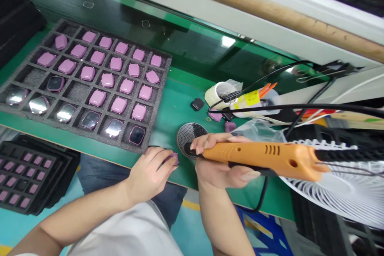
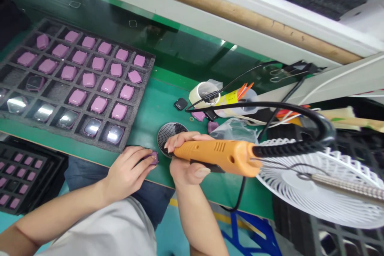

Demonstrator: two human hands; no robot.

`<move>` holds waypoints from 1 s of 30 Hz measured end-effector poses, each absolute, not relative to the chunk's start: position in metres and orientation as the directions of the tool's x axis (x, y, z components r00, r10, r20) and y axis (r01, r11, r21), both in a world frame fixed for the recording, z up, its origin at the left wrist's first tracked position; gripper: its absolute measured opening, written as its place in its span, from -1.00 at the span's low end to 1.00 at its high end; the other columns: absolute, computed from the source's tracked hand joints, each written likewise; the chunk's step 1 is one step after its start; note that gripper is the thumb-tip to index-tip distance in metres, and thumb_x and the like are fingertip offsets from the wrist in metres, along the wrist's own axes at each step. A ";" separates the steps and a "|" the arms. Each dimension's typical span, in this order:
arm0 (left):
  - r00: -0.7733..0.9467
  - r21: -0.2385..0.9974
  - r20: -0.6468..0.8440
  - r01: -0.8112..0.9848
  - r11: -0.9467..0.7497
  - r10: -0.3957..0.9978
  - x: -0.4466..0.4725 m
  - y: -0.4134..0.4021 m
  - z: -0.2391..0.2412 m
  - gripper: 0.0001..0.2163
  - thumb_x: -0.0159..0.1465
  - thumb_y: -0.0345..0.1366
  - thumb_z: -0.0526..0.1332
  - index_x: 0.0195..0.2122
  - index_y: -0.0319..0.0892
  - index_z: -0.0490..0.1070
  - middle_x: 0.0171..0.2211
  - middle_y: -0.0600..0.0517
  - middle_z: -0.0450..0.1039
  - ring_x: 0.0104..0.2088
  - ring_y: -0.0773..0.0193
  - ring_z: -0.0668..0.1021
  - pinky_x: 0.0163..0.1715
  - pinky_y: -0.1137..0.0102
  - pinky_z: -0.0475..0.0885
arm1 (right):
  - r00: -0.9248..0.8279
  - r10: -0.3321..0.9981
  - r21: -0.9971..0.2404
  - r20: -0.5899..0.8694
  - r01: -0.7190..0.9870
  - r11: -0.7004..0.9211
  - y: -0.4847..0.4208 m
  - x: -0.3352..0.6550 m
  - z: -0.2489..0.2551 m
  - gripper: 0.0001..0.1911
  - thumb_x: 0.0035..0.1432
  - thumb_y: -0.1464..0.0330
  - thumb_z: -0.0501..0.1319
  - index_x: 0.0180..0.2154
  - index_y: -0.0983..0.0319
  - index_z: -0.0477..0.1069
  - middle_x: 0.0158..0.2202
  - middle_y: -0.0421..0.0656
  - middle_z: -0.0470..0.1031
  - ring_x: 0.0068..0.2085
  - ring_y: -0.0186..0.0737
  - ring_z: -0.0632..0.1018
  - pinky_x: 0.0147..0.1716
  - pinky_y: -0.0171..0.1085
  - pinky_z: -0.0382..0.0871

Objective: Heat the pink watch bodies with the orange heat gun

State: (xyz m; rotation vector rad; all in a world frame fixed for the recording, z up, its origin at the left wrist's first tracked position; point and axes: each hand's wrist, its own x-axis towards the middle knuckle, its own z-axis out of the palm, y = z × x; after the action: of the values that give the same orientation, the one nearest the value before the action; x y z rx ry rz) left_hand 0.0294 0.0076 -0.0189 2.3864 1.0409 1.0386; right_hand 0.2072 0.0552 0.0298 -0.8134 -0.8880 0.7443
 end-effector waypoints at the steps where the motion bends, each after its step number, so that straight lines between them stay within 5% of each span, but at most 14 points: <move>1: 0.463 0.550 0.492 0.490 -0.676 0.737 0.030 0.008 -0.019 -0.75 0.53 -0.40 0.36 0.20 -0.25 0.53 0.08 -0.13 0.69 0.06 0.06 0.65 0.10 0.14 0.62 | 0.440 0.822 -0.847 0.361 -0.215 0.487 0.055 0.207 0.031 -0.44 0.20 -0.26 0.40 -0.08 0.02 0.52 -0.43 -0.34 0.54 -0.59 -0.25 0.49 -0.59 -0.23 0.44; 30: 0.429 0.544 0.553 0.464 -0.699 0.715 0.028 0.009 -0.022 -0.78 0.48 -0.43 0.41 0.13 -0.21 0.56 0.05 -0.14 0.71 0.04 0.08 0.68 0.03 0.16 0.70 | 0.332 0.864 -0.841 0.378 -0.267 0.470 0.032 0.198 0.046 -0.42 0.26 -0.28 0.34 0.04 -0.02 0.53 -0.32 -0.30 0.52 -0.49 -0.23 0.50 -0.52 -0.16 0.47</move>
State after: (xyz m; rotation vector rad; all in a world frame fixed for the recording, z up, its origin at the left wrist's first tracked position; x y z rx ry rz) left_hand 0.0283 0.0094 -0.0218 2.3771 1.0155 1.1440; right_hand 0.1980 0.0323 0.0456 -0.7557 -0.9508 0.8387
